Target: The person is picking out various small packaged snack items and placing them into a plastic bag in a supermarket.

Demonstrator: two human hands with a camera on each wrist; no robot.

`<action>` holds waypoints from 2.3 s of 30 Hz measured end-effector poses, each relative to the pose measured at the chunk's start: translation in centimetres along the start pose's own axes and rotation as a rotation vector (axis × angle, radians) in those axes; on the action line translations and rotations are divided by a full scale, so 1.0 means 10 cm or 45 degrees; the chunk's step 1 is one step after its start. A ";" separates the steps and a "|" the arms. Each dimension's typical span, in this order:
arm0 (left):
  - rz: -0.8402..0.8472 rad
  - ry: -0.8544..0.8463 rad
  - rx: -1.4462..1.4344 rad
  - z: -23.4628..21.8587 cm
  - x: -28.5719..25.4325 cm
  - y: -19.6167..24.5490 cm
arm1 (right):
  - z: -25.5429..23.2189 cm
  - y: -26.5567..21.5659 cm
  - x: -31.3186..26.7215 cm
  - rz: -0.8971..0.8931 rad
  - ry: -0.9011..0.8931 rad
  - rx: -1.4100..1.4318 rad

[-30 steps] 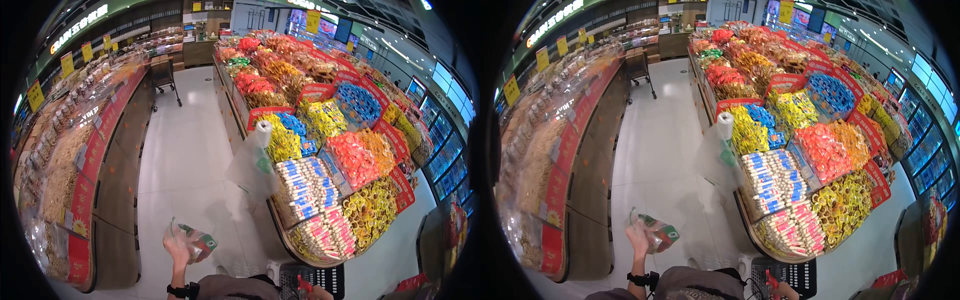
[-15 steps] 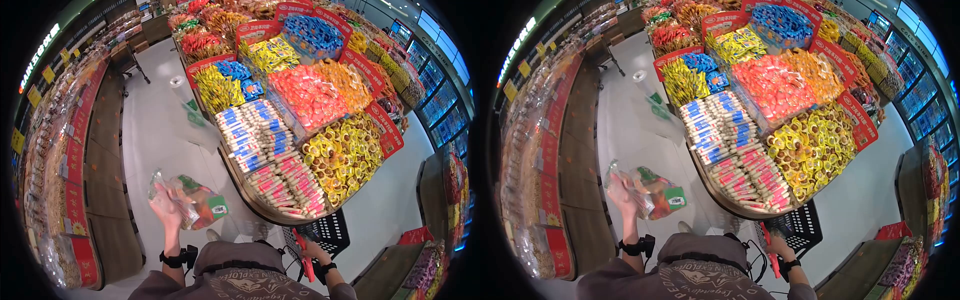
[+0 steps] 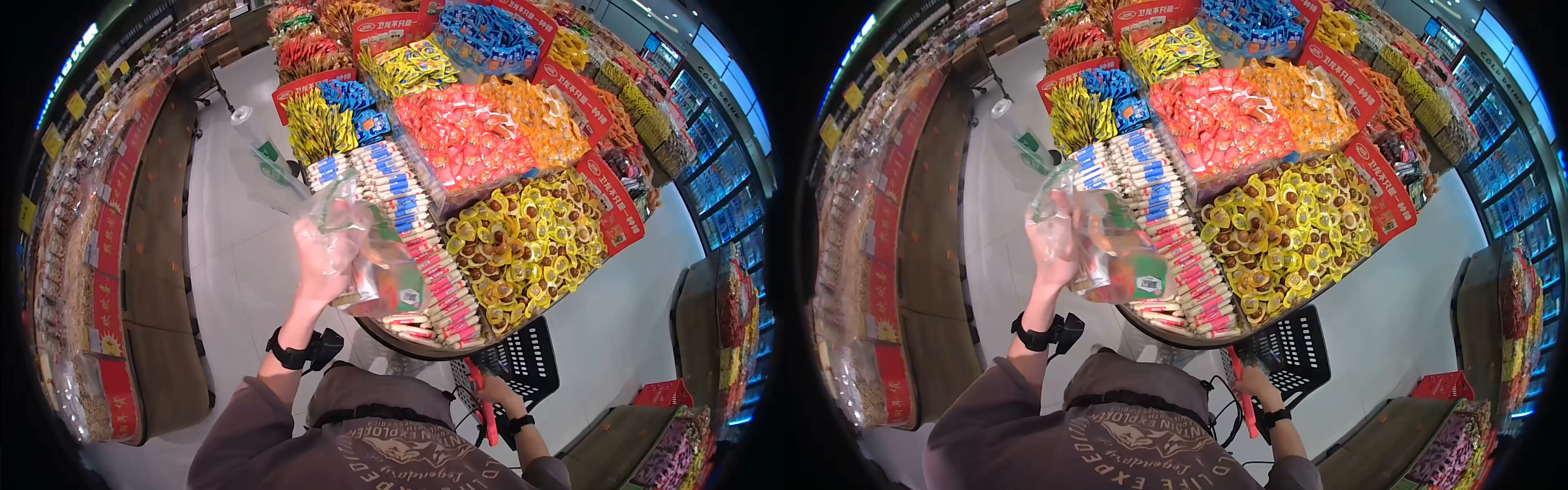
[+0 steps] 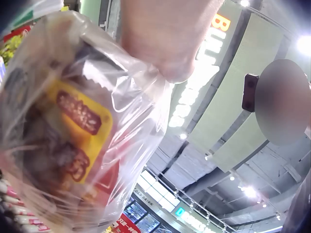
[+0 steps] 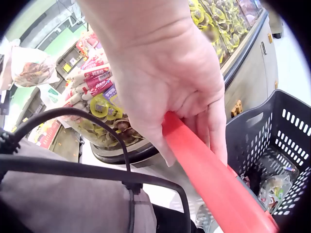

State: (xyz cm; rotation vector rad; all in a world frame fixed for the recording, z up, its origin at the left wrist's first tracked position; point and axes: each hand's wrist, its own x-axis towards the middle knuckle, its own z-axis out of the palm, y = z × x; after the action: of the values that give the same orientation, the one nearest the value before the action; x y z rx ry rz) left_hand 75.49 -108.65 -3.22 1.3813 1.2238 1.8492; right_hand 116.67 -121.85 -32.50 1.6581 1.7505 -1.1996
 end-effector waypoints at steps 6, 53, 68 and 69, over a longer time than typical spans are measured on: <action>0.330 -0.139 0.051 0.60 0.21 -0.07 | -0.12 0.15 0.04 0.053 0.036 0.035; 0.186 -0.672 0.806 -0.04 -0.32 -0.81 | -2.12 -3.15 -0.69 -1.062 0.810 0.198; -0.349 -0.389 0.365 -0.29 0.04 -0.50 | -2.57 -3.11 -1.26 -1.111 0.826 1.135; -0.326 -0.392 0.297 -0.24 0.11 -0.50 | -2.64 -3.08 -1.27 -1.123 0.923 1.085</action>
State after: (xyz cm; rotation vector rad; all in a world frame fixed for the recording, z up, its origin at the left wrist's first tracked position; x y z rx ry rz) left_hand 72.33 -106.33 -7.30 1.4852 1.4080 1.2987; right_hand 95.91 -104.49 0.21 1.9654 2.8692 -2.1362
